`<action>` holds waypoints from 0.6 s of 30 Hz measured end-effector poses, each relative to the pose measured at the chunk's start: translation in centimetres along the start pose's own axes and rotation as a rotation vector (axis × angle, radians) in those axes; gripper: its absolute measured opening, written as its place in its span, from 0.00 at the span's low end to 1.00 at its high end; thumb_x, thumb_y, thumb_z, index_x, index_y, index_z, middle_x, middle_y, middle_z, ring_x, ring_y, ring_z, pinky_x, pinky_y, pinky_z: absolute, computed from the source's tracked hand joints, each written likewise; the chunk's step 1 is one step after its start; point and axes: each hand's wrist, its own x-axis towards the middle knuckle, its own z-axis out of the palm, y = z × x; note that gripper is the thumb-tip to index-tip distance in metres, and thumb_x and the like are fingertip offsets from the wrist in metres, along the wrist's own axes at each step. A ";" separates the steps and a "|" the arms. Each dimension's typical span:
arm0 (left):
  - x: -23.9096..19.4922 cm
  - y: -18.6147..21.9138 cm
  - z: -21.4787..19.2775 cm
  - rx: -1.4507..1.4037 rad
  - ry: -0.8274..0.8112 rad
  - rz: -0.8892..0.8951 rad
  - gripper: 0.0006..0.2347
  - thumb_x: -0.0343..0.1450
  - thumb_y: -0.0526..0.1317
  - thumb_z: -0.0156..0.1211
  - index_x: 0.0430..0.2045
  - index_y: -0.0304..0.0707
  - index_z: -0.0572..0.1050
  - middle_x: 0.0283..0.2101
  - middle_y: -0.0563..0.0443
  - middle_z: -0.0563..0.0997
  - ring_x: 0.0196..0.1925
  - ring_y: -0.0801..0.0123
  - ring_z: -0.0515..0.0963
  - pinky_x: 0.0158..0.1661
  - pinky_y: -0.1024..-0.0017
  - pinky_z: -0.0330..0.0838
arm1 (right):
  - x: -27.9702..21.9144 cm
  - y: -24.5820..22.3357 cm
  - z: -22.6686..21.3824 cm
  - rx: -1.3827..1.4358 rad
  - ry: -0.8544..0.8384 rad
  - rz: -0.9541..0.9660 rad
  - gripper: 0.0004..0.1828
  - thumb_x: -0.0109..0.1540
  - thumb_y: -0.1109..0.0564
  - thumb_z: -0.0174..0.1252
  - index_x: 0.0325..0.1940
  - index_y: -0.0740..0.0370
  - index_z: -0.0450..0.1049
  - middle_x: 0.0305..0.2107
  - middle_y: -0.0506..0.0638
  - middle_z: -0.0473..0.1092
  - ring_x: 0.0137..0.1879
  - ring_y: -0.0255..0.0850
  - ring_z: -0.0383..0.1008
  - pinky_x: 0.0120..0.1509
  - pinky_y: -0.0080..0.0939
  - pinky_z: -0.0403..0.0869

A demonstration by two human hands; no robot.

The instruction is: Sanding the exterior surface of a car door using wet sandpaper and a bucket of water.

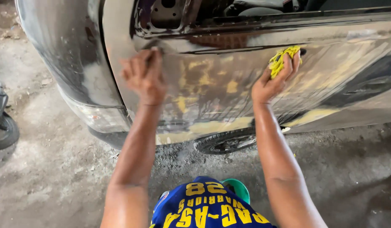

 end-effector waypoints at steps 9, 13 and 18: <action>2.8 5.2 2.2 -0.251 -0.368 -0.135 0.13 0.75 0.43 0.60 0.54 0.50 0.79 0.57 0.55 0.75 0.56 0.66 0.73 0.56 0.60 0.64 | -0.5 0.3 -2.3 -0.020 -0.201 -0.186 0.27 0.66 0.67 0.56 0.70 0.63 0.64 0.73 0.63 0.57 0.80 0.62 0.57 0.85 0.60 0.59; -1.6 -2.0 2.1 0.096 0.004 0.023 0.08 0.80 0.45 0.62 0.52 0.51 0.82 0.55 0.57 0.79 0.57 0.69 0.76 0.52 0.58 0.63 | -0.6 -0.1 -2.4 0.042 -0.212 -0.187 0.28 0.66 0.69 0.56 0.70 0.63 0.63 0.72 0.64 0.56 0.79 0.62 0.57 0.84 0.59 0.60; -3.9 4.6 2.5 -0.031 -0.134 0.031 0.11 0.73 0.36 0.58 0.46 0.48 0.82 0.52 0.56 0.79 0.52 0.64 0.74 0.51 0.49 0.60 | -4.4 -2.3 1.3 0.061 -0.230 -0.260 0.31 0.63 0.69 0.59 0.71 0.61 0.63 0.72 0.59 0.58 0.78 0.55 0.59 0.83 0.57 0.62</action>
